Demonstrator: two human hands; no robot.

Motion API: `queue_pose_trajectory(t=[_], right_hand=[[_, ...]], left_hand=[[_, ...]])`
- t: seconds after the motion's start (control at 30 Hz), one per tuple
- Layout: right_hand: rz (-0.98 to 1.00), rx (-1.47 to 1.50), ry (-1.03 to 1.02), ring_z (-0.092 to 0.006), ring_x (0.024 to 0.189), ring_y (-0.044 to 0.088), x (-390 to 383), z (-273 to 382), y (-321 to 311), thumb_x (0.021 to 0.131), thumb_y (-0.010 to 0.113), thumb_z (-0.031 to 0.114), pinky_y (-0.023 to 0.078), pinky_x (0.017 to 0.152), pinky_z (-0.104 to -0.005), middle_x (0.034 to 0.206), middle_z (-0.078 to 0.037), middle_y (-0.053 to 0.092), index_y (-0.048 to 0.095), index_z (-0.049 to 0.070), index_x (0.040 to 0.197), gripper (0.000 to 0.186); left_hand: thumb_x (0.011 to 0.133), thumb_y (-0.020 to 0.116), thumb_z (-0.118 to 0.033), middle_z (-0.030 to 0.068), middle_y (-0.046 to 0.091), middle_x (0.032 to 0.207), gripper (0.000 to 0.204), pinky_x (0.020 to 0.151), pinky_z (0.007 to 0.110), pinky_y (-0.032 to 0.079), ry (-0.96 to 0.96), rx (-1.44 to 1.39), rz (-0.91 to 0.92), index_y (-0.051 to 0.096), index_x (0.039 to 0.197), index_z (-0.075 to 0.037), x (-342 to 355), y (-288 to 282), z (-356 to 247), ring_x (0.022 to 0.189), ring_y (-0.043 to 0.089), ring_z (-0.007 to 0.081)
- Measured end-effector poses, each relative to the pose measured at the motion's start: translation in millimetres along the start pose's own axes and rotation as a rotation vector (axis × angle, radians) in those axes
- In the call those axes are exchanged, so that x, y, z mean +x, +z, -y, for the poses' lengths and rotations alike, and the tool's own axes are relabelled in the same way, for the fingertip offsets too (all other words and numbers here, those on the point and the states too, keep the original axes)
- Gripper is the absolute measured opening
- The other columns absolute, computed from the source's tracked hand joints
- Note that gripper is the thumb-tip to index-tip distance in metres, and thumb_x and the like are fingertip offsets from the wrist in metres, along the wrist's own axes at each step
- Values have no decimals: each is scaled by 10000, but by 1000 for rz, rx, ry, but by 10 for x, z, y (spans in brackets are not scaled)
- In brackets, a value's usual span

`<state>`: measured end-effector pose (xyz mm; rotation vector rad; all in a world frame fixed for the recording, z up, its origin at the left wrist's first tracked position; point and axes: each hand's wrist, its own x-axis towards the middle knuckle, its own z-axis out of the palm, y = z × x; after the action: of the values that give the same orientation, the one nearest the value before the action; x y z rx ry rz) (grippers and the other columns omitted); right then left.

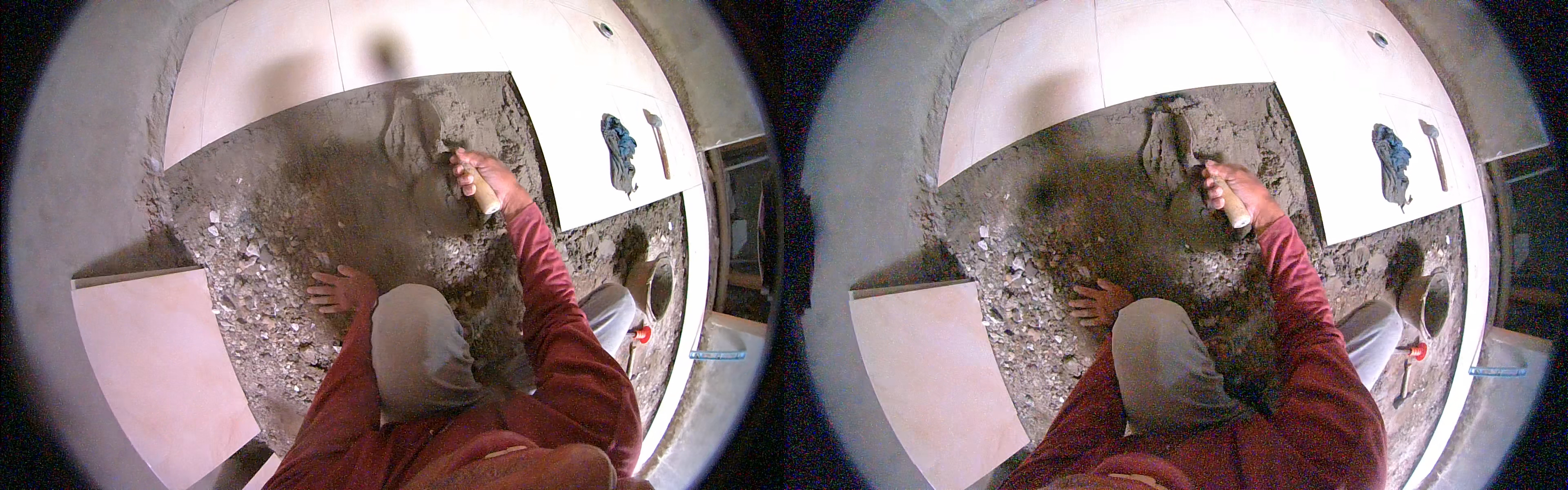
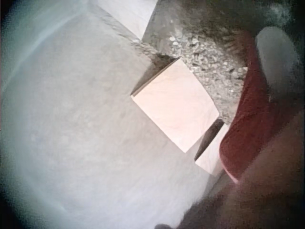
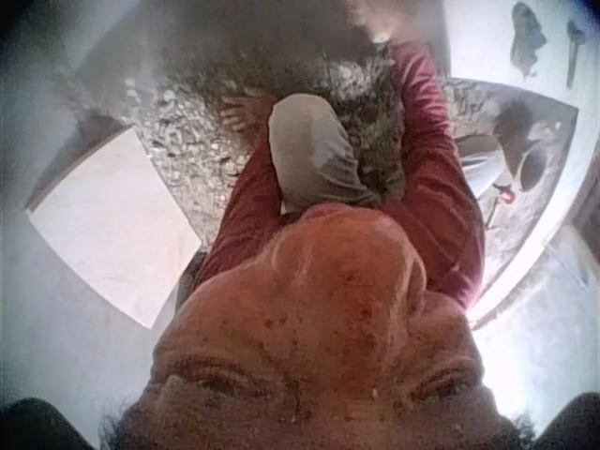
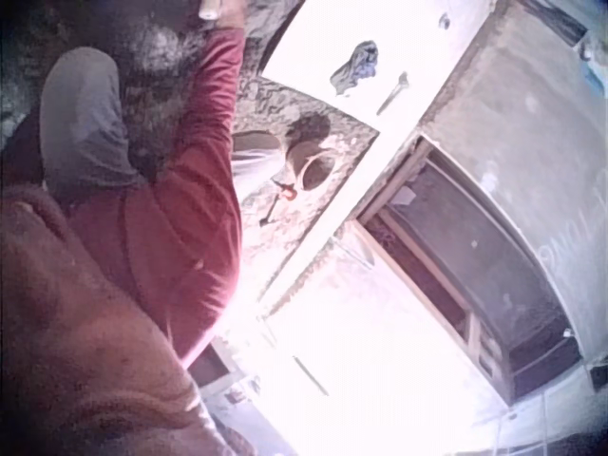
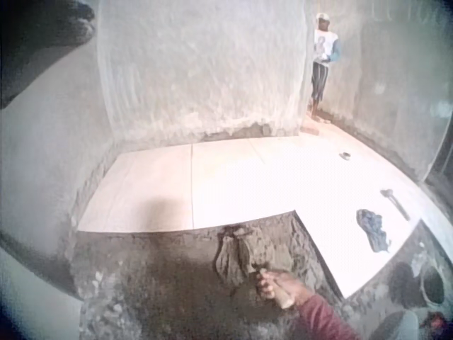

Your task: The person taps a floor tile into place with a mallet and wipes it with a cloth, then uses a trowel to spread mortar onto the exposed subfloor.

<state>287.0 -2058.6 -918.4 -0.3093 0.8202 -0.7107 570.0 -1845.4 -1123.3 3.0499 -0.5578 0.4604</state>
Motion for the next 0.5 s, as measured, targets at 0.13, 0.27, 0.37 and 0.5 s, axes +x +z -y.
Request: queue_pose_trajectory(t=[0.13, 0.27, 0.37, 0.5], right_hand=[[-134, -180, -120, -108, 569, 501, 78, 74, 17, 970, 651, 217, 443, 453, -260, 809, -47, 550, 541, 66, 1015, 192], [-100, -277, -93, -112, 571, 503, -44, 99, -170, 964, 661, 241, 439, 447, -250, 813, -43, 552, 536, 66, 1055, 234], [-89, -225, -99, -106, 563, 504, -19, 135, -306, 968, 657, 258, 439, 444, -249, 806, -39, 554, 537, 75, 1050, 234], [-92, -250, -110, -107, 569, 507, 171, 342, -412, 981, 640, 287, 454, 459, -267, 815, -37, 566, 539, 110, 1032, 210]], left_hand=[[929, 551, -511, 241, 215, 1602, 728, 1142, 639, 194, 27, 18, -60, 350, 1529, -151, 25, 5, 59, 1456, 225, 472], [918, 567, -524, 232, 253, 1590, 743, 1144, 628, 200, 22, 9, -55, 344, 1531, -167, 39, -43, 42, 1458, 235, 455], [912, 574, -532, 224, 281, 1581, 751, 1148, 623, 202, -30, -12, 0, 341, 1530, -175, -16, -114, 2, 1455, 251, 446], [907, 587, -536, 217, 292, 1578, 754, 1151, 623, 204, -25, -29, 9, 347, 1526, -178, -32, -99, -21, 1446, 271, 449]])
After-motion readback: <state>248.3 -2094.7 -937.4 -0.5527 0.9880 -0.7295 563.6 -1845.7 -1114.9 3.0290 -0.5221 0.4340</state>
